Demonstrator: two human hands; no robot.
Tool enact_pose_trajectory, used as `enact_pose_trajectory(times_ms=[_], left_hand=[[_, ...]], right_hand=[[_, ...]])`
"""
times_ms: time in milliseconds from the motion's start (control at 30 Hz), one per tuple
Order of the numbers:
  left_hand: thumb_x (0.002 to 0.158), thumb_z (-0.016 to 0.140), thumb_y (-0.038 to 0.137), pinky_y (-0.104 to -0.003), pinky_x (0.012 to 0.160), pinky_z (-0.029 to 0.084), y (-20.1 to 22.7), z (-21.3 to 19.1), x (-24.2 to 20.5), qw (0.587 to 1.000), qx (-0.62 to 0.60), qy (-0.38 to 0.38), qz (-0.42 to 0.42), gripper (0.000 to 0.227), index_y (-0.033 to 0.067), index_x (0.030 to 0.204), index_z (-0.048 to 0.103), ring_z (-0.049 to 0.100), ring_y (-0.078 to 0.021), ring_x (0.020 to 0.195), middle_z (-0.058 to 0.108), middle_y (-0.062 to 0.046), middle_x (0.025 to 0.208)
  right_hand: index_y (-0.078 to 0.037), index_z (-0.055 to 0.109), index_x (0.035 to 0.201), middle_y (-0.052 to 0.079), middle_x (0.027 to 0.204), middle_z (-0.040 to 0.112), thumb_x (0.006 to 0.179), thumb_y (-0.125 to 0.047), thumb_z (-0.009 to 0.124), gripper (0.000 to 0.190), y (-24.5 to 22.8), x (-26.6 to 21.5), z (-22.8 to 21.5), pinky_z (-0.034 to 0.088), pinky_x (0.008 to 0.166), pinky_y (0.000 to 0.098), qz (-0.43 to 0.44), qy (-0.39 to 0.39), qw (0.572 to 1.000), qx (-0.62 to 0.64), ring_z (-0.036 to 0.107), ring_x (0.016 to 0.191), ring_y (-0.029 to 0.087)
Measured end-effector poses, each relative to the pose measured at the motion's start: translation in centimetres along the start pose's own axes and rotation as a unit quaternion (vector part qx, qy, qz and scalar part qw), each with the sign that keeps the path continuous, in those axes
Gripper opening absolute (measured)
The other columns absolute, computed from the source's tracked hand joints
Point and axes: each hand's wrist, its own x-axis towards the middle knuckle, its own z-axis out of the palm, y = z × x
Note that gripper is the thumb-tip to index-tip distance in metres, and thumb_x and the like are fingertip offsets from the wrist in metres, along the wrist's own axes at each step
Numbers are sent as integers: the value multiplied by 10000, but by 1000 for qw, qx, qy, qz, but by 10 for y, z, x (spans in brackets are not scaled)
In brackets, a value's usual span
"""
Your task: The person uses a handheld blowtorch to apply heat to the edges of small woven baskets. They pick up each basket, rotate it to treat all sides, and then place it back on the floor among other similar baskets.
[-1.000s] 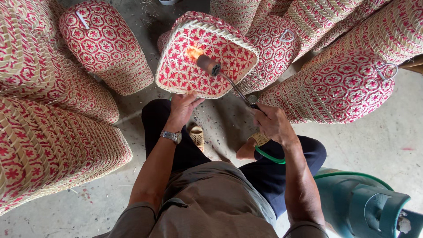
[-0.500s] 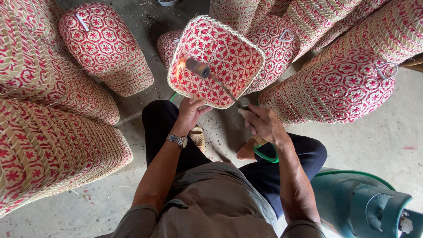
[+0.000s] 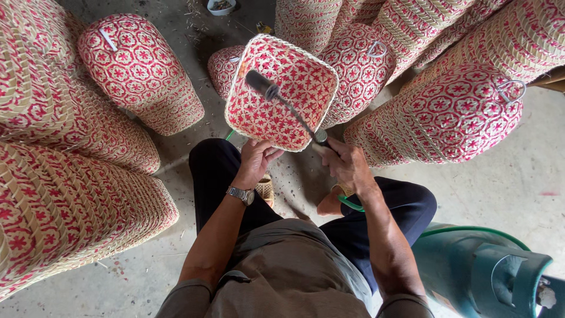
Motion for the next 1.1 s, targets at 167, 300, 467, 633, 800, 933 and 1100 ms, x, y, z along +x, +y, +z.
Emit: enact_pose_trajectory(times_ms=[167, 300, 467, 633, 800, 933, 1100], left_hand=[[944, 663, 47, -468, 944, 621, -7, -4, 1, 999, -10, 42, 4, 312, 45, 1226, 528, 722, -254, 1001, 705, -122, 1118], [935, 679, 60, -477, 942, 620, -9, -1, 3, 996, -6, 82, 19, 394, 18, 1262, 463, 730, -281, 1010, 699, -148, 1125], [901, 690, 60, -459, 934, 613, -11, 3, 3, 993, -6, 111, 45, 405, 64, 1246, 479, 717, -250, 1014, 684, -116, 1133], [893, 714, 39, -452, 917, 634, -15, -6, 10, 982, -5, 165, 92, 350, 49, 1160, 489, 713, -237, 978, 688, -107, 1105], [904, 679, 21, -446, 909, 635, -17, -14, 12, 978, 7, 192, 75, 316, 46, 1163, 500, 719, -230, 959, 696, -103, 1077], [899, 673, -1, -451, 911, 637, -16, -8, 9, 984, 16, 168, 59, 359, 45, 1218, 514, 698, -226, 955, 680, -109, 1082], [897, 639, -7, -448, 897, 644, 13, -14, 10, 983, 13, 165, 75, 369, 51, 1230, 491, 729, -257, 965, 713, -133, 1084]], right_hand=[[-54, 667, 1320, 37, 718, 673, 1003, -222, 620, 363, -1, 3, 6, 505, 502, 295, -13, 77, 997, -28, 585, 539, 95], [-28, 703, 1249, 153, 752, 718, 987, -256, 701, 347, 10, 9, 20, 504, 545, 369, -63, 138, 979, -138, 635, 541, 192], [-26, 697, 1202, 198, 840, 734, 996, -314, 689, 354, 36, 24, 44, 546, 644, 428, -63, 144, 978, -135, 729, 681, 296], [-33, 707, 1168, 223, 825, 725, 942, -241, 689, 308, 47, 19, 52, 533, 652, 461, -53, 130, 977, -159, 719, 721, 366], [-54, 697, 1147, 212, 789, 718, 1000, -246, 651, 246, 26, 15, 43, 525, 634, 459, 55, 132, 980, -139, 711, 642, 363], [-11, 673, 1145, 235, 842, 701, 987, -256, 700, 293, 8, 20, 40, 536, 640, 456, -123, 176, 969, -122, 711, 721, 384], [-18, 675, 1129, 252, 795, 682, 970, -253, 681, 284, 9, -4, 24, 505, 638, 484, -10, 164, 973, -162, 689, 730, 426]])
